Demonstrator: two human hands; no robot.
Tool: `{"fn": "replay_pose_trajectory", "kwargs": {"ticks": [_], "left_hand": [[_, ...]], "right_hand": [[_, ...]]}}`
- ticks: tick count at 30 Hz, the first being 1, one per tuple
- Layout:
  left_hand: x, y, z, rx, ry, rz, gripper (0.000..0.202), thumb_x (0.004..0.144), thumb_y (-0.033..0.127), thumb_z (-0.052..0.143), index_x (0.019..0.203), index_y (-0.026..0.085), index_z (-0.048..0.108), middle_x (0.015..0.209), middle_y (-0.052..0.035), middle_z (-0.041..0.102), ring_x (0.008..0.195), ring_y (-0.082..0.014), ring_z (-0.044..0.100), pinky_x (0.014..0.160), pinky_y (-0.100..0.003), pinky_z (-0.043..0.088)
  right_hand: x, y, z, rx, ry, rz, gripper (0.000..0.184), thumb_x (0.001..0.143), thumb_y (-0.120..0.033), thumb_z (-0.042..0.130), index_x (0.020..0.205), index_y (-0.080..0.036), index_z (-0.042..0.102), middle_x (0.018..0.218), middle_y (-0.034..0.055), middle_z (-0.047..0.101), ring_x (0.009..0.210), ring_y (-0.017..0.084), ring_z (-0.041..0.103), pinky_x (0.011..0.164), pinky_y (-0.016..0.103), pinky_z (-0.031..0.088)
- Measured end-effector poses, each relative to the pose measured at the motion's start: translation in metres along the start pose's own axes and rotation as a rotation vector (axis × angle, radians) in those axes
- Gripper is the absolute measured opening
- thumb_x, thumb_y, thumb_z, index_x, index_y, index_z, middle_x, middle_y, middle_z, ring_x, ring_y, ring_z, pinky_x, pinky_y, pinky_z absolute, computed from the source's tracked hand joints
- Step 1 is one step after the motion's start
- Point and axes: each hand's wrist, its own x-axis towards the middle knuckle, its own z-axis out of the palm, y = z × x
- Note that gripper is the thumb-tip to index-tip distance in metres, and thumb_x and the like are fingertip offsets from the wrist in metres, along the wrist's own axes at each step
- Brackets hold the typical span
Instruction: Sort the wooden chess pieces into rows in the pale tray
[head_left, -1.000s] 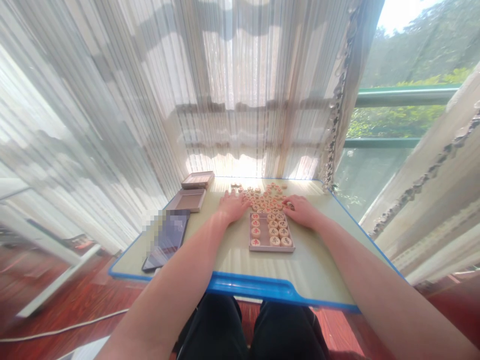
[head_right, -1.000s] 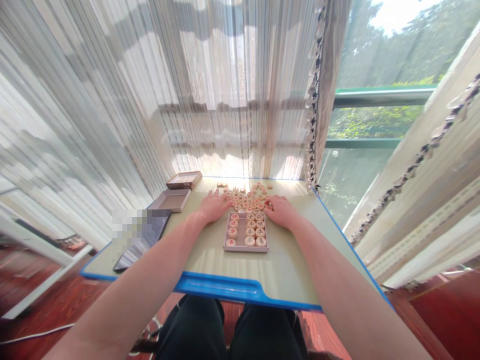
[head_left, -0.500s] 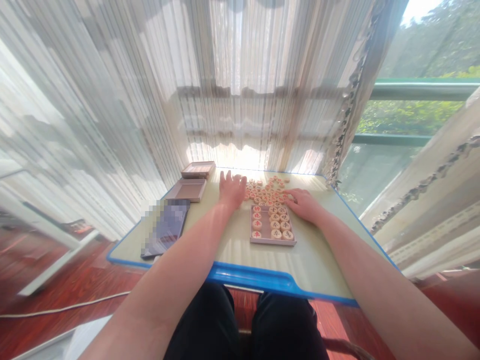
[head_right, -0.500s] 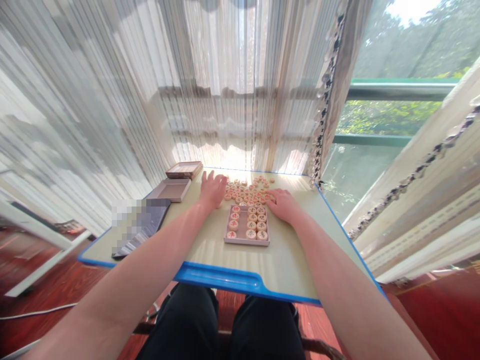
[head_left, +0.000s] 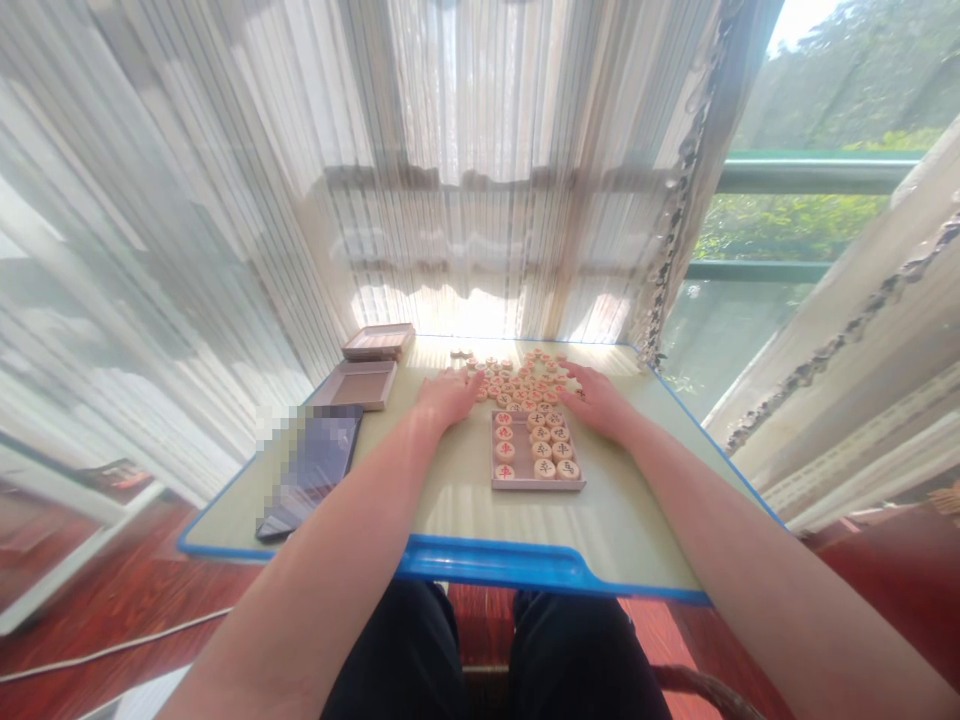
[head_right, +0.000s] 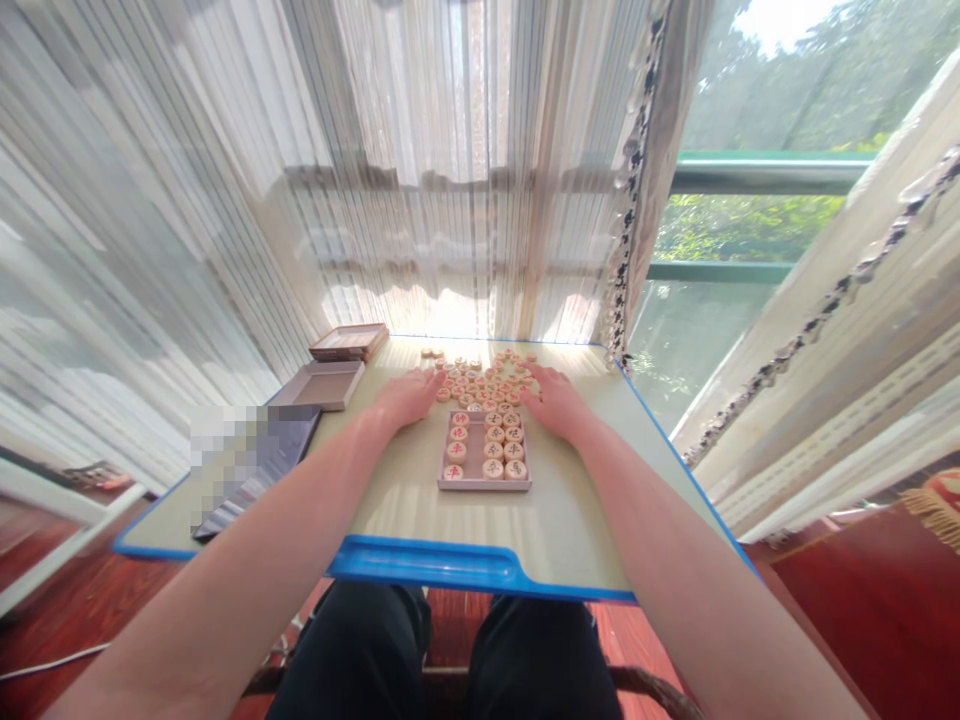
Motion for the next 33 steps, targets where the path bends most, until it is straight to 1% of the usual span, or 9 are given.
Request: {"fn": "replay_pose_trajectory", "kwargs": {"ticks": [3, 7, 10, 15, 22, 25, 28, 30, 33], "left_hand": [[-0.001, 0.002, 0.001, -0.022, 0.037, -0.108, 0.064, 0.091, 0.051, 0.006, 0.123, 0.015, 0.048, 0.127, -0.0165, 0.052, 0.120, -0.0273, 0.044, 0.096, -0.044, 0.034], [0.000, 0.005, 0.000, -0.007, 0.047, -0.083, 0.058, 0.091, 0.048, 0.011, 0.114, 0.020, 0.056, 0.120, -0.0113, 0.059, 0.111, -0.0252, 0.052, 0.092, -0.039, 0.039], [0.002, 0.006, -0.004, 0.033, 0.019, -0.103, 0.054, 0.092, 0.042, 0.015, 0.104, 0.017, 0.062, 0.111, -0.0124, 0.063, 0.102, -0.0247, 0.057, 0.085, -0.035, 0.043], [0.003, 0.010, -0.007, -0.019, 0.058, -0.246, 0.061, 0.091, 0.047, 0.013, 0.099, 0.016, 0.066, 0.104, -0.0125, 0.066, 0.095, -0.0251, 0.060, 0.080, -0.034, 0.045], [0.004, 0.006, -0.007, -0.071, 0.212, -0.224, 0.048, 0.088, 0.042, 0.027, 0.091, 0.018, 0.069, 0.098, -0.0096, 0.069, 0.092, -0.0223, 0.061, 0.083, -0.030, 0.045], [0.004, -0.002, -0.006, -0.079, 0.273, -0.283, 0.044, 0.086, 0.039, 0.031, 0.088, 0.017, 0.069, 0.094, -0.0107, 0.069, 0.089, -0.0228, 0.061, 0.079, -0.030, 0.045], [0.004, -0.006, -0.006, -0.080, 0.287, -0.323, 0.041, 0.084, 0.038, 0.034, 0.087, 0.017, 0.069, 0.091, -0.0114, 0.069, 0.085, -0.0236, 0.062, 0.075, -0.031, 0.045], [0.003, -0.005, -0.007, -0.077, 0.291, -0.323, 0.043, 0.085, 0.041, 0.033, 0.084, 0.016, 0.069, 0.087, -0.0118, 0.069, 0.082, -0.0241, 0.062, 0.073, -0.031, 0.045], [0.002, -0.001, -0.010, -0.085, 0.287, -0.309, 0.057, 0.088, 0.048, 0.023, 0.076, 0.016, 0.069, 0.081, -0.0125, 0.069, 0.079, -0.0246, 0.062, 0.070, -0.032, 0.044]], "right_hand": [[0.002, 0.000, -0.001, -0.041, -0.005, 0.021, 0.042, 0.088, -0.040, 0.039, 0.121, -0.018, 0.054, 0.116, 0.0099, 0.057, 0.111, 0.025, 0.046, 0.098, 0.039, 0.035], [0.002, -0.004, -0.002, -0.043, -0.008, -0.080, 0.033, 0.087, -0.033, 0.041, 0.108, -0.023, 0.064, 0.112, 0.0065, 0.060, 0.109, 0.023, 0.047, 0.099, 0.038, 0.033], [0.001, -0.008, -0.003, -0.043, -0.050, -0.136, 0.025, 0.083, -0.031, 0.048, 0.094, -0.024, 0.069, 0.105, 0.0049, 0.063, 0.105, 0.023, 0.049, 0.096, 0.037, 0.036], [0.003, -0.008, -0.005, -0.021, -0.083, -0.183, 0.017, 0.078, -0.024, 0.054, 0.084, -0.022, 0.070, 0.102, 0.0022, 0.067, 0.101, 0.022, 0.053, 0.097, 0.037, 0.037], [0.002, -0.012, -0.016, -0.084, -0.122, -0.182, 0.015, 0.071, -0.017, 0.056, 0.070, -0.021, 0.071, 0.105, 0.0029, 0.067, 0.101, 0.026, 0.053, 0.092, 0.040, 0.041], [-0.001, -0.015, -0.023, -0.109, -0.172, -0.219, 0.014, 0.070, -0.017, 0.057, 0.069, -0.021, 0.071, 0.101, 0.0019, 0.069, 0.097, 0.025, 0.056, 0.090, 0.039, 0.043], [-0.003, -0.018, -0.027, -0.107, -0.186, -0.194, 0.016, 0.069, -0.016, 0.057, 0.070, -0.023, 0.071, 0.102, -0.0003, 0.069, 0.097, 0.023, 0.057, 0.090, 0.036, 0.044], [-0.004, -0.020, -0.028, -0.098, -0.188, -0.163, 0.016, 0.069, -0.016, 0.057, 0.069, -0.023, 0.071, 0.102, -0.0011, 0.069, 0.098, 0.023, 0.056, 0.090, 0.034, 0.043], [-0.005, -0.023, -0.028, -0.081, -0.223, -0.121, 0.017, 0.069, -0.016, 0.056, 0.073, -0.023, 0.071, 0.092, 0.0002, 0.070, 0.093, 0.021, 0.058, 0.084, 0.030, 0.045]]}}
